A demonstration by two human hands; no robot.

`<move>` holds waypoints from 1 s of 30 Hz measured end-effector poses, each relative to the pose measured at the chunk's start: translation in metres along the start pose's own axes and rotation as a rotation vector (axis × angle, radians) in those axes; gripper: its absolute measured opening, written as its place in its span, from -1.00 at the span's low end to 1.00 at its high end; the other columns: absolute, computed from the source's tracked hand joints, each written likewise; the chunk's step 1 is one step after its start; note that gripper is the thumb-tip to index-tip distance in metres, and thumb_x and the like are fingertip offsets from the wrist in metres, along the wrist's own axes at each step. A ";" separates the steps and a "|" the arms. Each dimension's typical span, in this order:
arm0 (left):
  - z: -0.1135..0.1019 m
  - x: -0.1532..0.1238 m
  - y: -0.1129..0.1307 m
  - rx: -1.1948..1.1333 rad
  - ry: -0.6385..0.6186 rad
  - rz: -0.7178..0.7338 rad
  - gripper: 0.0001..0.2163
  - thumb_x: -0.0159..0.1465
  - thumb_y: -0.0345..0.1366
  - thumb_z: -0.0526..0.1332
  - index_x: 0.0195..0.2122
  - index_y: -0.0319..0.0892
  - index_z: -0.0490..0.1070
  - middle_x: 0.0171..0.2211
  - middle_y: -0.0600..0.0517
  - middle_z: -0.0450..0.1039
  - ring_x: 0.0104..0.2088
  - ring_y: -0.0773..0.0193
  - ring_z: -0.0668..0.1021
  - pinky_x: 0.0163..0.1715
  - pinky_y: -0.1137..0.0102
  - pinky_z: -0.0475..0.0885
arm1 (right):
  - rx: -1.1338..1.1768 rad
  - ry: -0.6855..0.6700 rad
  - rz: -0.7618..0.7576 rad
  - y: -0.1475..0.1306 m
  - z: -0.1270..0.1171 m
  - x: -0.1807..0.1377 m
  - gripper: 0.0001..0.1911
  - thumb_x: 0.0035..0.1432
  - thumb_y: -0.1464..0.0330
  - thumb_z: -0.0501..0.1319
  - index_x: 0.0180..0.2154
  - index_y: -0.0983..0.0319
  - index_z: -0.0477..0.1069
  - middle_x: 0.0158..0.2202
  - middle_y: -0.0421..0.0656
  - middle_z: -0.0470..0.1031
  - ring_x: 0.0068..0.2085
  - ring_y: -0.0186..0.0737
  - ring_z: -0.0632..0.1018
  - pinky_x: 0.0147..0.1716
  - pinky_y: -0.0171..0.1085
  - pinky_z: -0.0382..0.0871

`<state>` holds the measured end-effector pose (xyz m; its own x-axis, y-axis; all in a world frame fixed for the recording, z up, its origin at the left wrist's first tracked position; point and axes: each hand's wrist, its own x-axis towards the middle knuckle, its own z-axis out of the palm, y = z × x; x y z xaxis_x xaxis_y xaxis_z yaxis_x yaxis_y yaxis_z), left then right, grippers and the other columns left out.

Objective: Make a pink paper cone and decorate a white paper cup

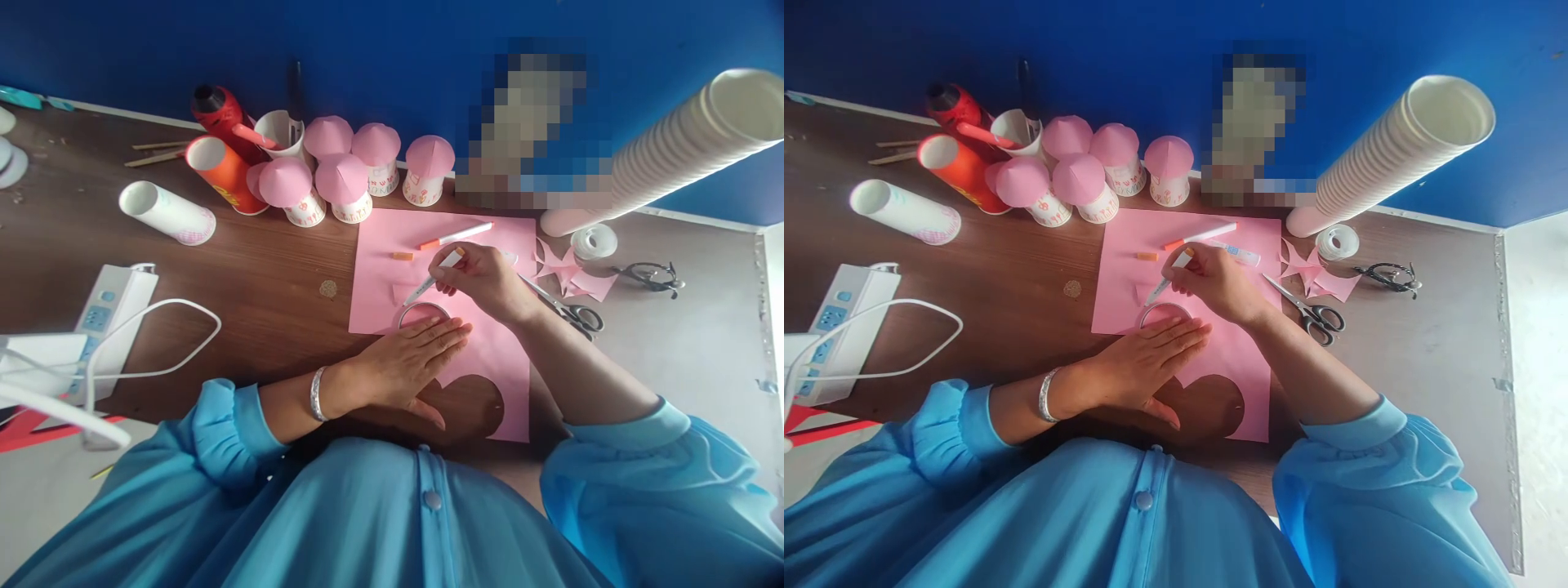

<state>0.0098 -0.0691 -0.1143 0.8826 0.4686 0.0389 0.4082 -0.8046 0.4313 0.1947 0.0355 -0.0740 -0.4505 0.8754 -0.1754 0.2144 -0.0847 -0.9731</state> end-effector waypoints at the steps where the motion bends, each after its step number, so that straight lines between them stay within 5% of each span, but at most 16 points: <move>1: 0.000 0.000 0.000 -0.008 0.002 0.000 0.05 0.31 0.32 0.17 0.49 -0.51 -0.11 0.53 -0.40 -0.06 0.57 -0.07 -0.06 0.53 0.07 -0.13 | 0.006 -0.026 -0.003 -0.001 0.002 0.003 -0.79 0.19 0.28 0.38 -0.40 0.24 0.46 -0.49 -0.23 0.49 -0.45 -0.33 0.49 -0.39 -0.27 0.41; 15: 0.001 -0.001 0.001 0.024 0.037 -0.007 0.07 0.28 0.40 0.08 0.50 -0.45 -0.06 0.53 -0.34 -0.05 0.55 -0.08 0.04 0.52 0.04 -0.05 | -0.118 -0.290 0.046 -0.003 0.008 0.029 -0.79 0.29 0.35 0.33 -0.39 0.24 0.41 -0.48 -0.24 0.47 -0.46 -0.37 0.47 -0.47 -0.32 0.37; 21: 0.000 -0.001 0.001 0.003 0.081 0.008 0.08 0.27 0.34 0.18 0.50 -0.50 -0.09 0.51 -0.38 0.00 0.54 -0.12 0.07 0.50 0.00 0.04 | -0.206 -0.345 0.072 -0.011 0.011 0.041 -0.82 0.31 0.45 0.30 -0.39 0.25 0.43 -0.53 -0.26 0.46 -0.49 -0.37 0.48 -0.49 -0.35 0.38; 30: 0.002 0.000 0.000 0.040 0.083 0.015 0.02 0.34 0.33 0.08 0.48 -0.54 -0.06 0.53 -0.35 -0.05 0.54 -0.10 0.07 0.53 0.05 -0.02 | -0.143 -0.407 0.040 -0.007 0.007 0.052 -0.79 0.25 0.41 0.40 -0.42 0.25 0.45 -0.56 -0.27 0.48 -0.52 -0.38 0.49 -0.53 -0.37 0.38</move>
<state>0.0103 -0.0705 -0.1162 0.8669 0.4836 0.1206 0.4055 -0.8251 0.3935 0.1636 0.0782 -0.0773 -0.7386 0.6110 -0.2850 0.3433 -0.0230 -0.9389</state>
